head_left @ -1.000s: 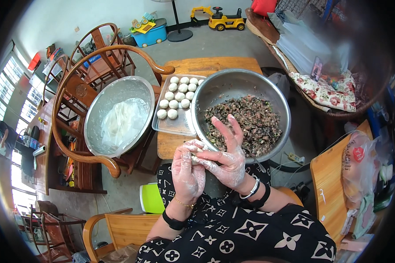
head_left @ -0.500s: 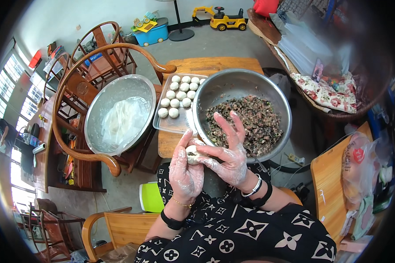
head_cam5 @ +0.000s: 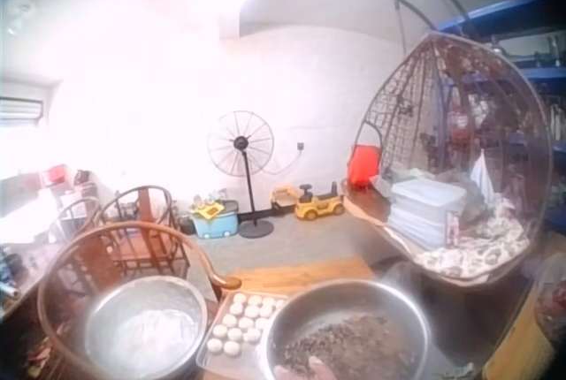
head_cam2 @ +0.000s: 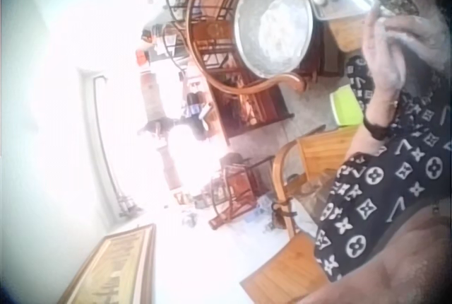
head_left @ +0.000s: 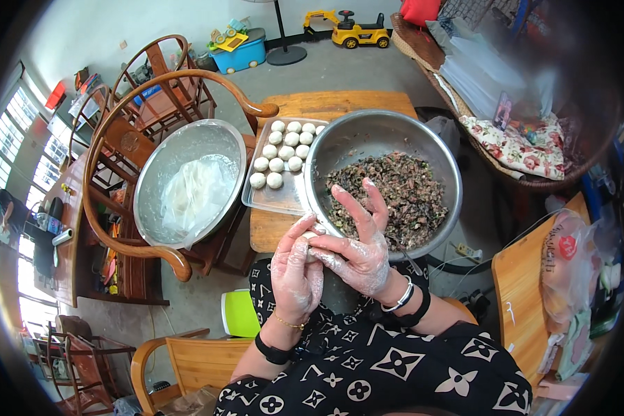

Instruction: The person forms dumplings by hand, flattening dough balls, scooping meat filling into them, and sealing the edges. Completed dumplings are placed on a tray. The person occasionally wipes hands on a cloth and adjusts the filling bowl.

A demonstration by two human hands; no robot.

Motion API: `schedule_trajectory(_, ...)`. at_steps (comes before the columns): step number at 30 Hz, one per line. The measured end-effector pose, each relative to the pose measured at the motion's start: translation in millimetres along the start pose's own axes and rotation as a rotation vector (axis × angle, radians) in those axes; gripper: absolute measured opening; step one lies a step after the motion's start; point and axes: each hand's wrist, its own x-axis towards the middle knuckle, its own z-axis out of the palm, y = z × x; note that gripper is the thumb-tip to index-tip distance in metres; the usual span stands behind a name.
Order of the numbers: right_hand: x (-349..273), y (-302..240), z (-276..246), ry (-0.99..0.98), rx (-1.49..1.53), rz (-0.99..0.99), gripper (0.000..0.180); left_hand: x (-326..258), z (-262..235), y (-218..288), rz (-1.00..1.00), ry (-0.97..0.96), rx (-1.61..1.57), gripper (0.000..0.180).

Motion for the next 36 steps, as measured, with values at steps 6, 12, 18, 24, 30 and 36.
schedule_trajectory(6,0,-1,1,0.019,0.089,0.026,0.027,-1,2,6,-0.086,0.012,-0.216,0.056)
schedule_trajectory(12,1,0,-1,-0.007,0.081,0.019,0.027,-2,1,7,-0.089,-0.065,-0.211,0.054)
schedule_trajectory(18,2,-2,-2,0.002,0.050,-0.019,0.025,-4,0,7,-0.055,-0.069,-0.029,0.047)
schedule_trajectory(24,-1,-3,2,0.028,-0.043,-0.101,0.019,-3,1,6,-0.081,-0.004,0.006,0.046)
schedule_trajectory(30,-1,-5,1,0.041,-0.017,-0.083,0.020,-5,7,9,-0.116,0.015,-0.109,0.069)
schedule_trajectory(36,0,-9,-1,-0.008,-0.042,-0.061,0.027,-3,0,6,-0.086,-0.059,-0.090,0.083)
